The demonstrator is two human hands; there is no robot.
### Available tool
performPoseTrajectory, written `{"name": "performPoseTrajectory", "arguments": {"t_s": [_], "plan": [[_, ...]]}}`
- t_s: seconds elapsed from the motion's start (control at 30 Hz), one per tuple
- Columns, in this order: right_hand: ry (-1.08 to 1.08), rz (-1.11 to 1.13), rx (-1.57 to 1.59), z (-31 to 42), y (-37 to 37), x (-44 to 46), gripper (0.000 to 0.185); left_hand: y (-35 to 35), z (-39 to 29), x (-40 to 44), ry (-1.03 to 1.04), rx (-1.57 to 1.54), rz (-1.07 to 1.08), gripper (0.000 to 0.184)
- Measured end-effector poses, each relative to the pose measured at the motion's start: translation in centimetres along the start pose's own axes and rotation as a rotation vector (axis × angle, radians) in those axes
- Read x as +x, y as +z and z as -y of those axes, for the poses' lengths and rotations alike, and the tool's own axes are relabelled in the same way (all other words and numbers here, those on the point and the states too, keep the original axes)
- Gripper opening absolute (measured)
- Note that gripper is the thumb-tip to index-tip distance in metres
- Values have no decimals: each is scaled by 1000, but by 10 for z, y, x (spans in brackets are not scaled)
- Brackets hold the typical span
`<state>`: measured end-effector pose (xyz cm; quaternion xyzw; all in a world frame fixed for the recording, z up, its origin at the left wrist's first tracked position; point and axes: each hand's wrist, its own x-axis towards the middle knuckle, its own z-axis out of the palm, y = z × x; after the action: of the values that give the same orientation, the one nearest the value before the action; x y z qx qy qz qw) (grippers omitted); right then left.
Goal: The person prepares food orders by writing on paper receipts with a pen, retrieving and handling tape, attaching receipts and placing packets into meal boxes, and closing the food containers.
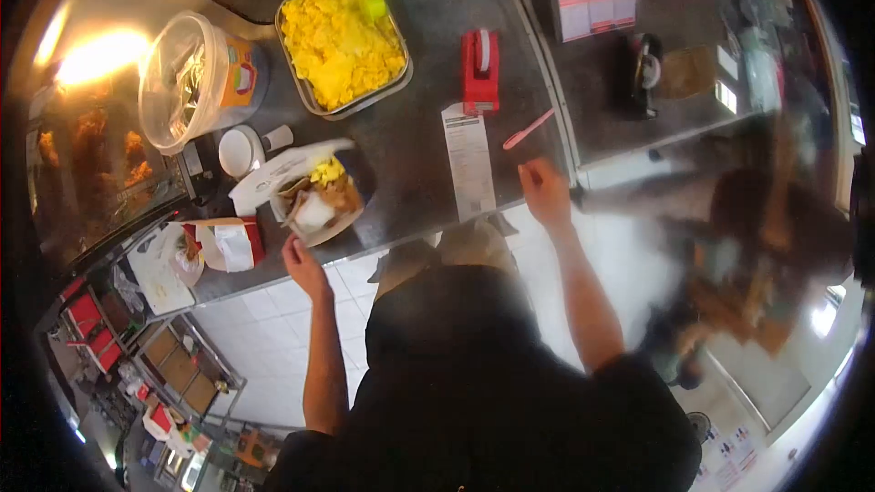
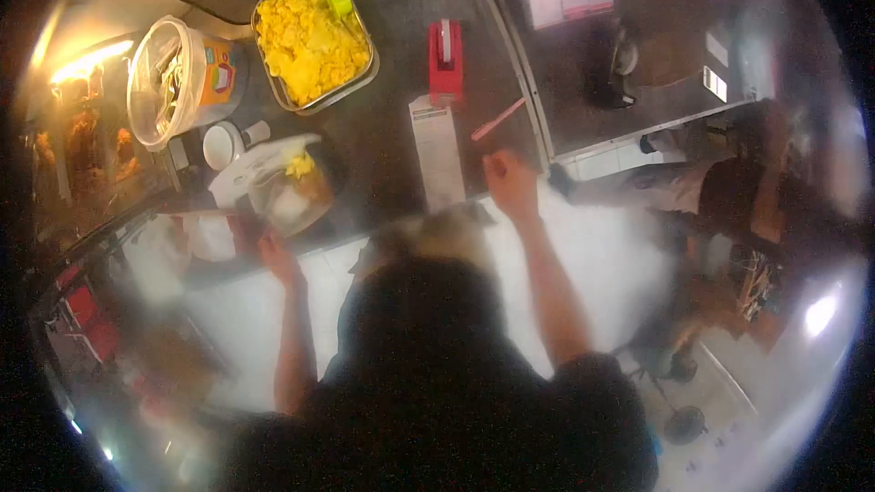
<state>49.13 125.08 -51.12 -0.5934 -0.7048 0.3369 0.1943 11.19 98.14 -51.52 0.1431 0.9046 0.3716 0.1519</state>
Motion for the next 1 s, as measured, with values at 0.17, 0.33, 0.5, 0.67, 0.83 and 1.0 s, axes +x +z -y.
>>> {"name": "performPoseTrajectory", "arguments": {"t_s": [0.17, 0.33, 0.5, 0.67, 0.83, 1.0], "plan": [[116, 255, 82, 5, 14, -32, 17, 20, -7, -59, -256, -346, 62, 33], [145, 315, 206, 78, 58, -13, 18, 34, 14, -53, -446, -901, 91, 52], [-350, 108, 252, 146, 160, 35, 27, 40, 12, -52, -315, -737, 256, 57], [-316, 273, 118, 167, 170, 42, 29, 38, 10, -36, -500, -943, 293, 50], [-149, 176, 46, 128, 153, -20, 34, 9, -16, 9, -475, -826, 314, 36], [90, 246, 57, 124, 139, -53, 39, 8, -14, 49, -138, -452, 468, 24]]}}
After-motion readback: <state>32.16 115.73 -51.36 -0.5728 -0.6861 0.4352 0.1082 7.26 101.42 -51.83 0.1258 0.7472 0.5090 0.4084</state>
